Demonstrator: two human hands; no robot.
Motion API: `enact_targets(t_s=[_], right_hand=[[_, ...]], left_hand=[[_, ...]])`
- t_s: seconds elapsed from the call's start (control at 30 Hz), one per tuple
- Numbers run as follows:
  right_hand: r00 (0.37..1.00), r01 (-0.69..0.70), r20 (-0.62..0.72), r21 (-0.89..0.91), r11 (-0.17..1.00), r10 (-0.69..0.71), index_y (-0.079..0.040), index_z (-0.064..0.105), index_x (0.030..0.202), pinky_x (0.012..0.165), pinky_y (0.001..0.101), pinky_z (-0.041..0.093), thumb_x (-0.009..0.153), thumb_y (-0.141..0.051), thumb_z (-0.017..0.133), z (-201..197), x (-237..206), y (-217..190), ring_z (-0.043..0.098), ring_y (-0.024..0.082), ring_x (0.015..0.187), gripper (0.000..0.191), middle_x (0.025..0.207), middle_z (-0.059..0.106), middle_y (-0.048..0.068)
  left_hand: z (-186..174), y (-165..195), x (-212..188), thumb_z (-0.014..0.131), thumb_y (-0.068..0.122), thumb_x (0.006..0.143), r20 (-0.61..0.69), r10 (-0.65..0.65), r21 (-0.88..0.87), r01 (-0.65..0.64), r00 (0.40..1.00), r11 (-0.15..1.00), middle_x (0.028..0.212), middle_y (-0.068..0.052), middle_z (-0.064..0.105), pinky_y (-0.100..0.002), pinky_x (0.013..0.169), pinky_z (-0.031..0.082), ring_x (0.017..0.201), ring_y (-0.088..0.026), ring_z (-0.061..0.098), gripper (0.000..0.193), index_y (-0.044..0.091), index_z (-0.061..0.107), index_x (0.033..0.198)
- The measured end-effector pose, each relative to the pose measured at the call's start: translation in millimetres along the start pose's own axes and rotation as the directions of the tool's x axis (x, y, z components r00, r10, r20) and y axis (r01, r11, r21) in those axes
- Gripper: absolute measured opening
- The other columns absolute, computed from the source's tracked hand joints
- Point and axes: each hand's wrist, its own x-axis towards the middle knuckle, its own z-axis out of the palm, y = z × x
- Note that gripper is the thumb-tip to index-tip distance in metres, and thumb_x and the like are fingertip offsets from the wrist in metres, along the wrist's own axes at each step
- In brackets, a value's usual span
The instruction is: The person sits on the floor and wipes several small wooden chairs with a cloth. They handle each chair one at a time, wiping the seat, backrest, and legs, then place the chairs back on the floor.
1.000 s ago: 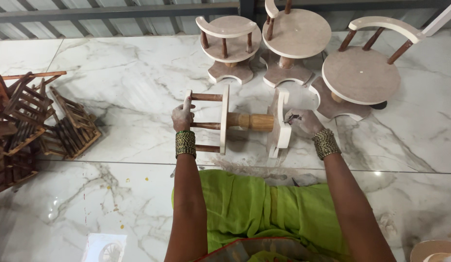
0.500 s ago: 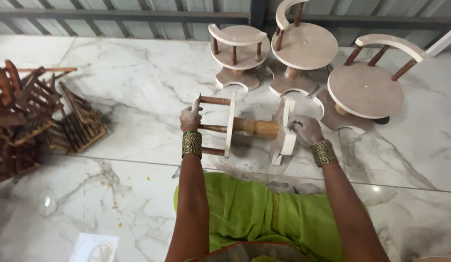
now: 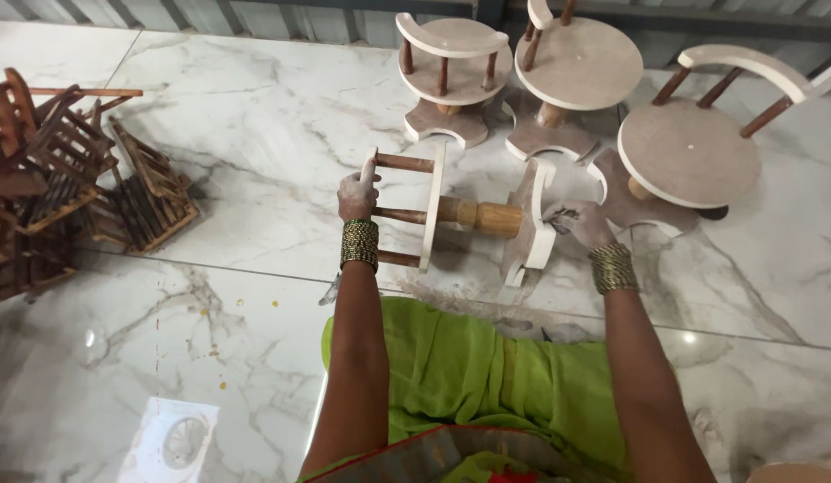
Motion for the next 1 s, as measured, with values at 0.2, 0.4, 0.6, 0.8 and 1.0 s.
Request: enact_targets(t_s=[0.2,0.4,0.6,0.8,1.0], right_hand=[[0.943,0.018,-0.33,0.179,0.984,0.042,-0.005,0.076,0.108,0.067,0.0257,0.053,0.095,-0.002,0.069,2,-28,19,0.066,0.007,0.076,0.015,0.096,0.077,0.002],[0.711,-0.033,-0.693,-0.205,0.978,-0.121,0.001,0.067,0.099,0.065,0.035,0.051,0.092,-0.002,0.072,76,-81,28,0.064,0.022,0.07,0.009,0.083,0.066,0.014],[0.767,-0.096,-0.629,-0.307,0.947,-0.126,-0.001,0.069,0.094,0.063,0.041,0.051,0.088,-0.004,0.072,95,-122,46,0.066,0.029,0.069,0.007,0.082,0.069,0.016],[0.726,-0.082,-0.678,0.08,0.993,0.115,-0.003,0.064,0.095,0.06,0.0376,0.054,0.091,-0.007,0.071,91,-118,31,0.067,0.025,0.064,0.009,0.082,0.07,0.009],[0.728,-0.062,-0.625,-0.471,0.88,-0.283,-0.006,0.068,0.087,0.069,0.0426,0.052,0.092,-0.01,0.078,97,-90,2,0.064,0.029,0.077,0.011,0.082,0.067,0.011]], left_hand=[[6,-6,8,0.059,0.069,0.088,0.005,0.016,-0.029,-0.016,1.0,0.999,0.06,-0.003,0.066,-0.032,0.057,0.049,0.053,-0.013,0.061,0.062,0.011,0.082,0.091],[8,-15,13,0.059,0.067,0.088,0.001,0.044,-0.051,-0.044,0.999,0.998,0.058,-0.003,0.065,-0.031,0.055,0.049,0.051,-0.013,0.061,0.061,0.011,0.082,0.09],[8,-14,12,0.059,0.069,0.088,-0.008,0.029,-0.035,-0.03,1.0,0.999,0.059,-0.003,0.066,-0.032,0.057,0.049,0.053,-0.012,0.062,0.062,0.012,0.083,0.089],[7,-12,8,0.058,0.07,0.087,-0.01,0.018,-0.018,-0.018,1.0,1.0,0.06,-0.003,0.067,-0.034,0.061,0.051,0.056,-0.014,0.064,0.061,0.015,0.083,0.09],[8,-18,14,0.057,0.07,0.087,0.012,0.022,-0.023,-0.022,1.0,1.0,0.062,-0.003,0.068,-0.036,0.063,0.052,0.059,-0.016,0.065,0.061,0.015,0.083,0.09]])
